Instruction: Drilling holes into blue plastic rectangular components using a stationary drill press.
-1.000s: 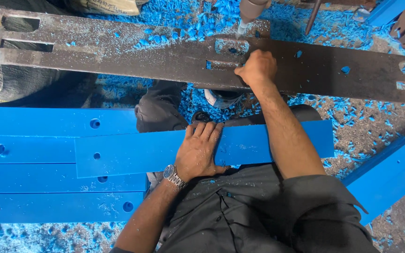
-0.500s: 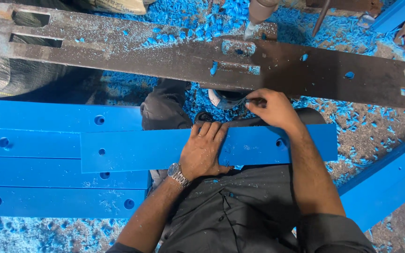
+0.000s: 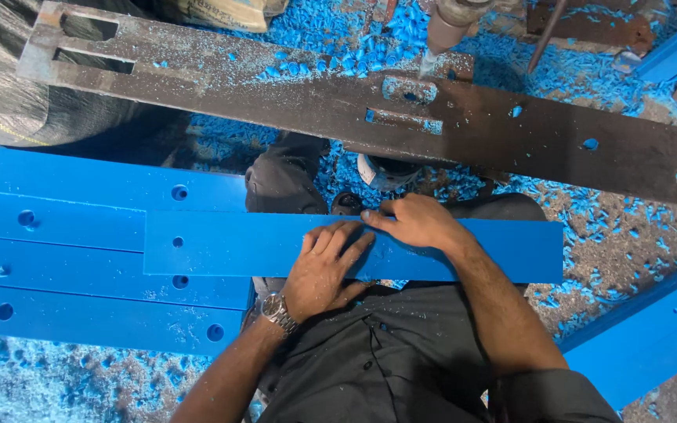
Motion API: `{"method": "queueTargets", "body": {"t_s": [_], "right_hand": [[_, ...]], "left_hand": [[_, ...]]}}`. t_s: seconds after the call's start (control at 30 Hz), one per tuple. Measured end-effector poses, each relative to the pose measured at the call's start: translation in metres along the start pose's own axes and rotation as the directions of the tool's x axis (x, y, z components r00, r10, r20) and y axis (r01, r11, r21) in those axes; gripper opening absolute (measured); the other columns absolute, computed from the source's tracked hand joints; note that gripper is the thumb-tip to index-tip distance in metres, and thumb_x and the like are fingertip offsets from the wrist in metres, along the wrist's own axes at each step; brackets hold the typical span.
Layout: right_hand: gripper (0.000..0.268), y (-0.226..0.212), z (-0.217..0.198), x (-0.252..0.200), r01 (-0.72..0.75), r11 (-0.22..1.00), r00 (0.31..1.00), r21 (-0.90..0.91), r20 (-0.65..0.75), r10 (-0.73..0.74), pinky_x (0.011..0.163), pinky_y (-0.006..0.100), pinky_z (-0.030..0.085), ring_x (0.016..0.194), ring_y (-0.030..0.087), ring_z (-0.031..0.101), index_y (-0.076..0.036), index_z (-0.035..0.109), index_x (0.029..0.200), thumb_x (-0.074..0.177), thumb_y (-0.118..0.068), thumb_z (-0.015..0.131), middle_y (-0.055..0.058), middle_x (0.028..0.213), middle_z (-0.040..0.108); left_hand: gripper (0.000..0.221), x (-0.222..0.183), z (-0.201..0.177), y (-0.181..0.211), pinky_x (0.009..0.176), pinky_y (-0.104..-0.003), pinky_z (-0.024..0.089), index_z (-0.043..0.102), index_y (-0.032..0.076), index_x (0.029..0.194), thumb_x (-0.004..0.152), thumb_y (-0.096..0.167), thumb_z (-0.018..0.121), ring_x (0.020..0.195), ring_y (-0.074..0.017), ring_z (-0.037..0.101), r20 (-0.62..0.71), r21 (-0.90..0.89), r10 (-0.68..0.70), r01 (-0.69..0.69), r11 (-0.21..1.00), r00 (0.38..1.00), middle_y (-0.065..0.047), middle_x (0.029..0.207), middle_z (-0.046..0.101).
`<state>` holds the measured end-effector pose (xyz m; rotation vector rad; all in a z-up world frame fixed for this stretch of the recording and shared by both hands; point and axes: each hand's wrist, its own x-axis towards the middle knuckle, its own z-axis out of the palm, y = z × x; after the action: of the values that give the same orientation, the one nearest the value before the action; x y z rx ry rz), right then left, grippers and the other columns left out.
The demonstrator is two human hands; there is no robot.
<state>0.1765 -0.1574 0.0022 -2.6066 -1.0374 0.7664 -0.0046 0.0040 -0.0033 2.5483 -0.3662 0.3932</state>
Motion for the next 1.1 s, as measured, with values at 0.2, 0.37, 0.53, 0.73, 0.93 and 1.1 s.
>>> {"method": "queueTargets", "body": {"t_s": [0.2, 0.37, 0.53, 0.73, 0.93, 1.1], "right_hand": [[0.071, -0.014, -0.010, -0.020, 0.042, 0.997, 0.989, -0.068, -0.137, -0.051, 0.068, 0.050, 0.056, 0.074, 0.039, 0.071, -0.009, 0.080, 0.089, 0.067, -0.077, 0.074, 0.020, 0.074, 0.072], [0.063, -0.032, -0.045, -0.053, 0.103, 0.990, 0.867, -0.096, -0.480, -0.137, 0.057, 0.042, 0.054, 0.063, 0.030, 0.071, -0.005, 0.077, 0.079, 0.062, -0.064, 0.087, 0.013, 0.070, 0.072], [0.051, -0.040, -0.086, -0.084, 0.216, 0.976, 0.677, -0.035, -0.714, -0.176, 0.059, 0.036, 0.052, 0.064, 0.023, 0.071, -0.003, 0.075, 0.085, 0.075, -0.051, 0.090, 0.011, 0.077, 0.073], [0.050, -0.011, -0.106, -0.100, 0.433, 0.895, 0.401, 0.106, -0.912, -0.086, 0.070, 0.029, 0.049, 0.077, 0.014, 0.064, 0.003, 0.074, 0.097, 0.099, -0.046, 0.085, 0.009, 0.086, 0.070], [0.060, -0.001, -0.077, -0.095, 0.780, 0.524, 0.135, 0.342, -0.910, 0.393, 0.086, 0.037, 0.041, 0.095, 0.022, 0.053, 0.010, 0.057, 0.115, 0.102, -0.044, 0.079, 0.017, 0.107, 0.058], [0.087, -0.008, -0.026, -0.119, 0.225, 0.961, 0.083, -0.158, -0.980, -0.181, 0.134, 0.038, 0.013, 0.158, 0.027, 0.020, -0.007, -0.001, 0.163, 0.109, -0.026, 0.065, 0.013, 0.170, 0.013]], "left_hand": [[0.073, -0.023, -0.015, -0.005, 0.105, -0.050, 0.036, 0.054, 0.014, 0.143, 0.080, 0.041, 0.080, 0.132, -0.0346, 0.046, 0.004, 0.071, -0.013, 0.013, 0.997, 1.000, -0.015, 0.145, 0.049], [0.065, -0.021, -0.022, 0.004, 0.104, -0.048, 0.035, 0.058, 0.017, 0.142, 0.080, 0.028, 0.078, 0.133, -0.0315, 0.049, -0.134, 0.248, 0.032, 0.002, 0.969, 0.991, -0.012, 0.147, 0.053], [0.053, -0.001, -0.023, 0.025, 0.100, -0.047, 0.043, 0.062, 0.017, 0.130, 0.081, 0.025, 0.083, 0.123, -0.0326, 0.053, -0.285, -0.045, -0.120, 0.111, 0.993, 0.951, -0.013, 0.132, 0.055], [0.079, 0.050, -0.017, 0.071, 0.103, -0.044, 0.053, 0.047, 0.003, 0.148, 0.085, 0.030, 0.086, 0.126, -0.0374, 0.059, -0.309, -0.461, -0.268, 0.103, 0.881, 0.912, -0.019, 0.136, 0.055], [0.112, 0.071, 0.007, 0.113, 0.118, -0.052, 0.041, 0.022, -0.008, 0.159, 0.080, 0.035, 0.089, 0.141, -0.0450, 0.046, -0.486, -0.454, -0.221, -0.028, 0.891, 0.845, -0.029, 0.156, 0.037], [0.118, 0.068, 0.027, 0.086, 0.120, -0.055, 0.028, 0.019, -0.007, 0.157, 0.075, 0.036, 0.093, 0.145, -0.0438, 0.042, -0.664, -0.165, -0.151, 0.054, 0.985, 0.732, -0.029, 0.162, 0.033]]}}
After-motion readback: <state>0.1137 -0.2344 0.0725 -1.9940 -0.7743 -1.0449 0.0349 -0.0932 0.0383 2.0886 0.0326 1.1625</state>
